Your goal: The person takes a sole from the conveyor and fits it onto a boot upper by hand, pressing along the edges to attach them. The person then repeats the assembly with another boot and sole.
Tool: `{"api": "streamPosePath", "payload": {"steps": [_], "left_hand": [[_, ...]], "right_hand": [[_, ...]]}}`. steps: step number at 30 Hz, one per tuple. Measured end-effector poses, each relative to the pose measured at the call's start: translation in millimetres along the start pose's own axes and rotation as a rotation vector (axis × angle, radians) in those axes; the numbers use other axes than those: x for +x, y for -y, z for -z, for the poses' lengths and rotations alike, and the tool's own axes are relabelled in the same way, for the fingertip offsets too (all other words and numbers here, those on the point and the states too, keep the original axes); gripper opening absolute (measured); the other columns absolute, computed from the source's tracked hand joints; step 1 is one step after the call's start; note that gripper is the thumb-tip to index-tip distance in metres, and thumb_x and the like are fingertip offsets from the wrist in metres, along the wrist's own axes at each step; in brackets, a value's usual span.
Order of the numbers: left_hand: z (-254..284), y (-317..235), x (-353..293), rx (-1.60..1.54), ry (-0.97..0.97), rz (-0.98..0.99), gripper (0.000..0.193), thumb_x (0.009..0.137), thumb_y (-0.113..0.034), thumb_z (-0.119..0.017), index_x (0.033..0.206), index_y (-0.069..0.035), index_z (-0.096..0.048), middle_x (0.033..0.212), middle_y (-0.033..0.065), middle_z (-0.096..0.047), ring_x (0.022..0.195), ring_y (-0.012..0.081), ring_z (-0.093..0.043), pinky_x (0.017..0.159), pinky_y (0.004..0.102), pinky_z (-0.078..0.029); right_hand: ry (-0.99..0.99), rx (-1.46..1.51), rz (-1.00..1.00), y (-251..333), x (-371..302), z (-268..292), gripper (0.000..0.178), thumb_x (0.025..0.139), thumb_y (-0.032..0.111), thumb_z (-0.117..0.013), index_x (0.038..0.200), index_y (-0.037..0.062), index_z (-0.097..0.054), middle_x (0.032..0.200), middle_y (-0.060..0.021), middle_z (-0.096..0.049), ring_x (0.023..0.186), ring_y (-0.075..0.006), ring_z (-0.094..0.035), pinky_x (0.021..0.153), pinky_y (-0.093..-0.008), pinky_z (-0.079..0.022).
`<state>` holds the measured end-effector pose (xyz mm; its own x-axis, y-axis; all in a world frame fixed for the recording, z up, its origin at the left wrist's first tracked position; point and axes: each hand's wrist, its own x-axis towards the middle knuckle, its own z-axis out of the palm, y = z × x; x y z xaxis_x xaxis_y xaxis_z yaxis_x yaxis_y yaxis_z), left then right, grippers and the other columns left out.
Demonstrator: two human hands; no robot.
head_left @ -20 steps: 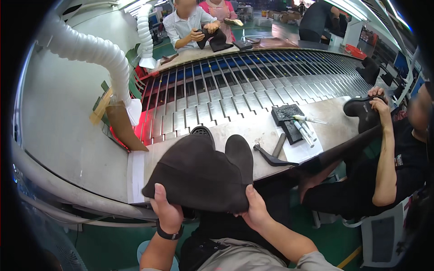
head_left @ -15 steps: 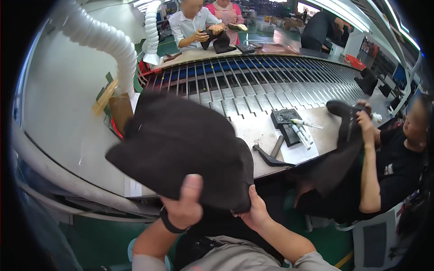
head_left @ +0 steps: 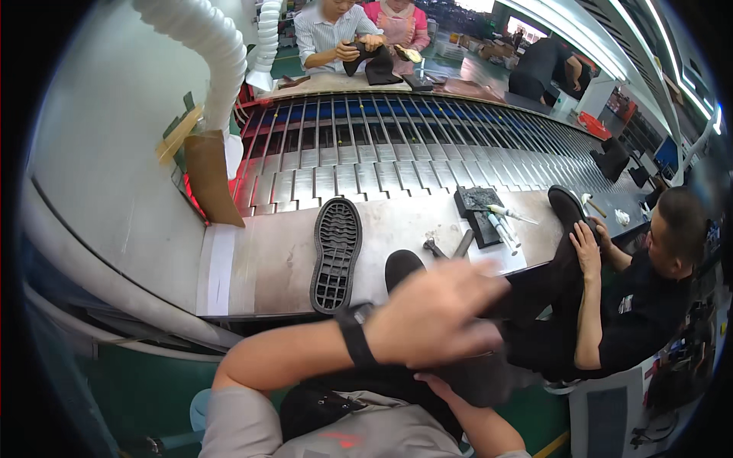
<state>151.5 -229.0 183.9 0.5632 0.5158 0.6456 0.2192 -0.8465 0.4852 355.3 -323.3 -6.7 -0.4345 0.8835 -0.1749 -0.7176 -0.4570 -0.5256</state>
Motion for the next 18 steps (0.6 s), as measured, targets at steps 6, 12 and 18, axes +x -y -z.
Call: {"api": "streamPosePath", "payload": {"steps": [6,12,18], "left_hand": [[77.4,270.5,-90.5,0.711,-0.147,0.692,0.056,0.1,-0.03,-0.073,0.144,0.004,-0.063,0.143,0.0276,-0.066,0.132,0.0435,-0.063,0.112,0.0488,-0.05],[82.4,270.1,-114.6,0.026,-0.36,0.809,0.033,0.106,-0.021,-0.069,0.123,0.005,-0.076,0.111,0.0148,-0.081,0.102,0.0288,-0.077,0.093,0.0375,-0.06],[68.0,149.7,-120.1,-0.715,-0.654,1.016,0.028,0.108,-0.015,-0.066,0.125,0.006,-0.071,0.107,0.0093,-0.078,0.094,0.015,-0.075,0.087,0.0294,-0.061]], "right_hand": [[-0.167,-0.743,-0.014,-2.9,19.1,10.8,0.047,0.107,0.043,-0.064,0.129,0.0023,-0.068,0.114,-0.0195,-0.075,0.089,-0.0301,-0.076,0.07,-0.0395,-0.062],[-0.217,-0.132,-0.29,-11.6,29.8,39.5,0.066,0.111,0.054,-0.043,0.135,-0.0032,-0.065,0.115,-0.0249,-0.075,0.095,-0.0362,-0.077,0.075,-0.0421,-0.064],[-0.269,0.055,-0.464,-16.3,40.8,66.2,0.084,0.114,0.063,-0.025,0.139,-0.0079,-0.062,0.115,-0.0294,-0.075,0.101,-0.0412,-0.077,0.079,-0.0443,-0.065]]}}
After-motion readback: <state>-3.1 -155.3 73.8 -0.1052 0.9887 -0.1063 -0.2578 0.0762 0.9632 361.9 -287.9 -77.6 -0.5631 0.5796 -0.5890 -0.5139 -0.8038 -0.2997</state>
